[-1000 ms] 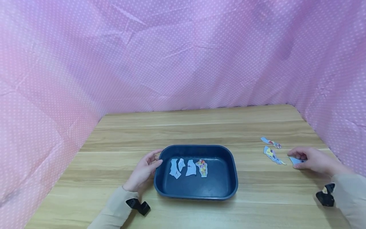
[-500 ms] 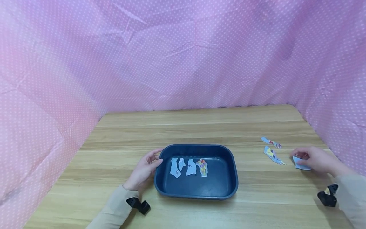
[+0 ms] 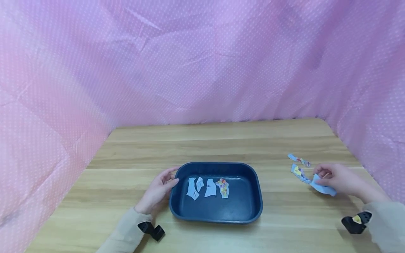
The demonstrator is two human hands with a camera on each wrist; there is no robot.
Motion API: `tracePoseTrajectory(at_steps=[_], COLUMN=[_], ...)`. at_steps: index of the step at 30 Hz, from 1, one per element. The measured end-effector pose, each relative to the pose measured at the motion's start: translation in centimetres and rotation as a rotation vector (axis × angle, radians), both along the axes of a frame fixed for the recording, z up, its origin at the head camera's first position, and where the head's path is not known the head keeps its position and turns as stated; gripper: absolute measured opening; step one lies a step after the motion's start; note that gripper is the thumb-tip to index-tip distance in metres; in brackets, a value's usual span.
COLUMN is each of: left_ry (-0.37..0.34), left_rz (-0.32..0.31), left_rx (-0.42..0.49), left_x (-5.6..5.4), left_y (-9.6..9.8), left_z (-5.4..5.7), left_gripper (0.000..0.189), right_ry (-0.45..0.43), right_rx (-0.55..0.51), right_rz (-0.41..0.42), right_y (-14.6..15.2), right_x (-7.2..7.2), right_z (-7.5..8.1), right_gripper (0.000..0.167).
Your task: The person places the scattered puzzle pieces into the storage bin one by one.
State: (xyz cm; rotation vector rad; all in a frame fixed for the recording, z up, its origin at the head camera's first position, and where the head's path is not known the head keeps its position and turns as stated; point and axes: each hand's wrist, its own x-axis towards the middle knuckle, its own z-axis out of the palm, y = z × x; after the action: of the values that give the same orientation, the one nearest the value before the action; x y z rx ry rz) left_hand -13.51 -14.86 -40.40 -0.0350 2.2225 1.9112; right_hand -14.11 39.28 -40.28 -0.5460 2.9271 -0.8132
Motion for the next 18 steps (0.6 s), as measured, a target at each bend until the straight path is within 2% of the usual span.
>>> tracePoseTrajectory(at_steps=[2,4,10,13,16,18], left_ry=[0.003,0.009,0.021,0.02,0.011,0.002], left_rz=[0.0,-0.003,0.001,-0.003,-0.008,-0.014], left_rx=[-0.002,-0.006,-0.02,-0.019,-0.021,-0.033], left_x=[0.0,0.0,-0.2,-0.2,-0.2,-0.2], left_y=[0.0,-0.1,0.1,0.1,0.0,-0.1], left_z=[0.1,0.0,-0.2,-0.2,-0.2,-0.1], left_gripper=[0.042,0.042,0.042,0.042,0.041,0.041], right_ry=[-0.017,-0.011,0.055,0.058,0.018,-0.049], right_rx=[-0.071,-0.091,-0.037,-0.014,-0.014,-0.035], right_rz=[0.002,0.002,0.001,0.009,0.024,0.036], right_y=[-0.9,-1.8,-4.2,-5.4,-6.7,-7.6], right_x=[-0.1,-0.1,-0.1,-0.1,-0.3,-0.5], right_z=[0.0,0.2,1.2,1.8,2.6,3.1], right_gripper=[0.018,0.019,0.022,0.022,0.021,0.022])
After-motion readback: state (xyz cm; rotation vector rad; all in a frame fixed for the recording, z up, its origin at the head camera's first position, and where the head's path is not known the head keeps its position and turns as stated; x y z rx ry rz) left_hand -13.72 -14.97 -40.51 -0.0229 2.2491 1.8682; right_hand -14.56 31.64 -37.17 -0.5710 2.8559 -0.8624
